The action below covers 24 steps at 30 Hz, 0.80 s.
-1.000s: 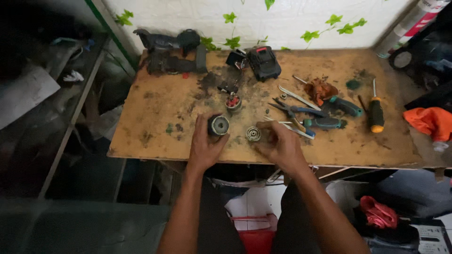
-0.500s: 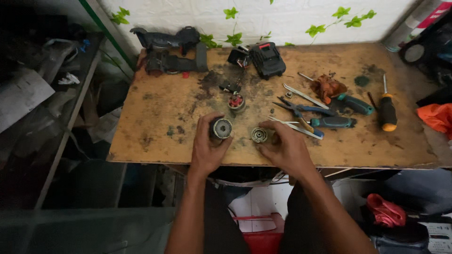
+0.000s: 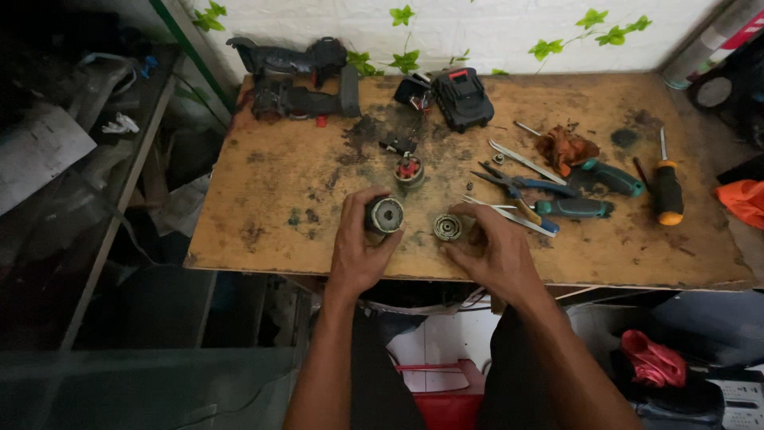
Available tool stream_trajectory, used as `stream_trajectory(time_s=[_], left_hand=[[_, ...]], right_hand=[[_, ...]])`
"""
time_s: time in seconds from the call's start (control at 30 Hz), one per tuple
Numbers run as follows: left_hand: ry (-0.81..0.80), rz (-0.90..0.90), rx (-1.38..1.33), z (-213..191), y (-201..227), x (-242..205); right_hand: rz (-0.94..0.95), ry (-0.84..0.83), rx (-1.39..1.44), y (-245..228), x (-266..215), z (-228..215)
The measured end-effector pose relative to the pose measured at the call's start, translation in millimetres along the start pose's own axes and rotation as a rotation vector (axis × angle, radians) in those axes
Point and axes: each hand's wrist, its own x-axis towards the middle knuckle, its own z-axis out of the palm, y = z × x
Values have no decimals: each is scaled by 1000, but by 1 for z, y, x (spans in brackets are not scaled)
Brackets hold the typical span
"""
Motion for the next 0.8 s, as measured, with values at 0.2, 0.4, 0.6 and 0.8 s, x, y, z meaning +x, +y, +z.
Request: stream_trajectory(time_s=[0.2,0.4,0.6,0.8], left_hand=[[-18,-6,32,-1,3,3],[-22,-31,2,1,0,0],[-4,16,79,2,-14,2],[-6,-25,-4,2,5,-4]], right_hand=[[-20,-15,18,13,0,4],[-11,-14,20,5,-1,0],[-29,-16,20,16,0,5],[-27,2,25,16,-3,6]])
